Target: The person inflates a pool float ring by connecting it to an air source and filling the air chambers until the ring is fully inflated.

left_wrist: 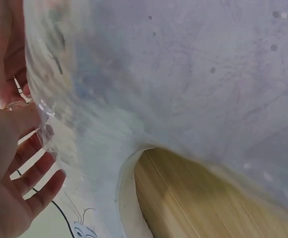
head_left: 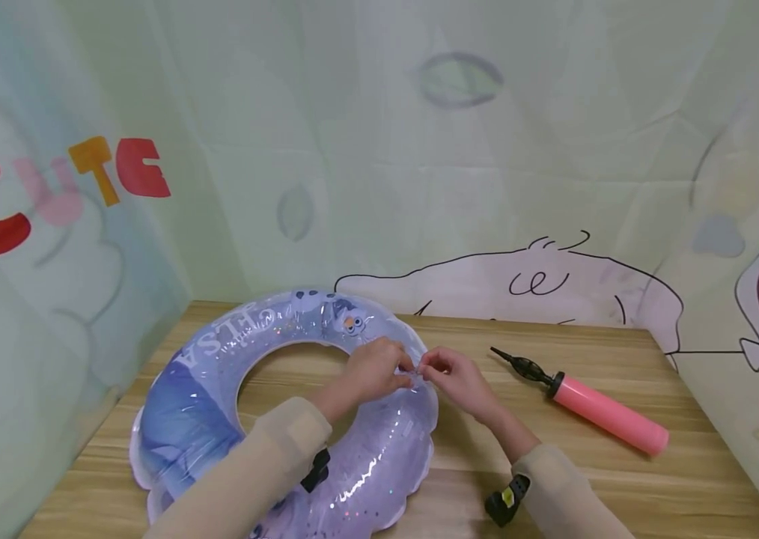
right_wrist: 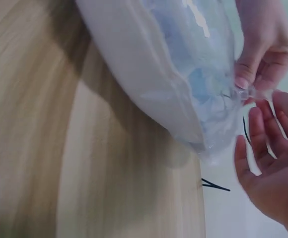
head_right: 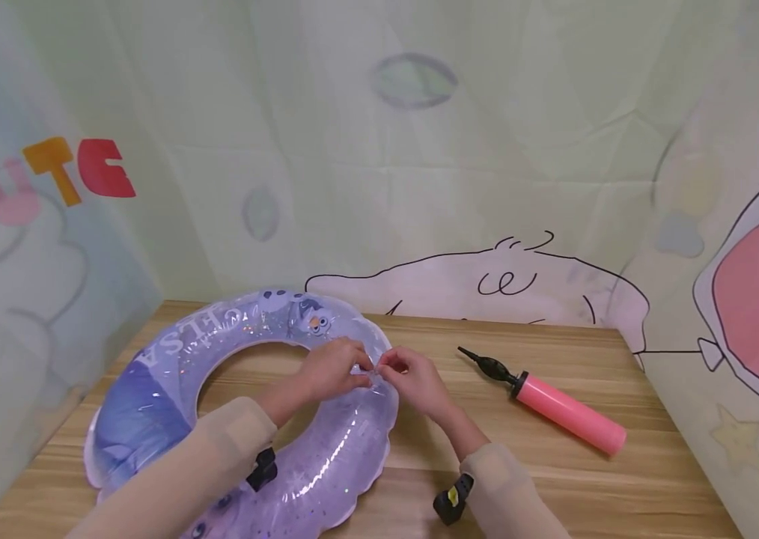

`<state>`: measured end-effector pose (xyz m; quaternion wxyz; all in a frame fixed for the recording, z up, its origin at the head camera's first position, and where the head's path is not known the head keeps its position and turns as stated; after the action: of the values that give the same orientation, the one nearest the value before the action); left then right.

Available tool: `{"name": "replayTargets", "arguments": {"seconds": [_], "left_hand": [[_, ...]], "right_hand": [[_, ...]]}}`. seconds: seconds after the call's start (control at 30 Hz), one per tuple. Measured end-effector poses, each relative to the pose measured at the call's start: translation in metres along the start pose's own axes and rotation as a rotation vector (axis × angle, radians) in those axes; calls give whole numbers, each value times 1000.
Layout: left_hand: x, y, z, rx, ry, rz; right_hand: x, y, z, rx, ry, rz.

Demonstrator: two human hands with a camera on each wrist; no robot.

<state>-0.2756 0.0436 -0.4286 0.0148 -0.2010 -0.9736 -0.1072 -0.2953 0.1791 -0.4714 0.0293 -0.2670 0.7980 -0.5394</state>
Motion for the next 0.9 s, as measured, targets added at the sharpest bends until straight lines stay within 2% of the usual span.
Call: {"name": "replayTargets", "arguments": {"seconds": [0.1, 0.23, 0.43, 0.53, 0.73, 0.9], "left_hand": [[-1, 2, 0, 22, 24, 10], [1, 3, -1, 37, 26, 19], [4, 2, -1, 41, -3, 1], [6, 2, -2, 70, 3, 9], [7, 4, -4, 146, 26, 40], [8, 6, -4, 161, 25, 53]], "right_hand": [[2, 1, 2, 62, -69, 50], [4, 3, 5, 104, -153, 92], [7, 4, 9, 153, -200, 132], [9, 5, 11, 137, -244, 131], [14, 7, 13, 33, -341, 162], [14, 9, 15, 42, -368, 180]]}}
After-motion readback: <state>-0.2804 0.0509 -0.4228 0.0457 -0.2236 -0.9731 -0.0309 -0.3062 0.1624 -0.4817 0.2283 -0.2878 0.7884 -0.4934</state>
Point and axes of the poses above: each hand's wrist, its own x-axis towards the middle knuckle, its own z-axis out of the palm, y = z × x, the point moved 5 cm from there along x, towards the middle knuckle, and after that the axes turned 4 degrees about -z, right-handed, at the moved point
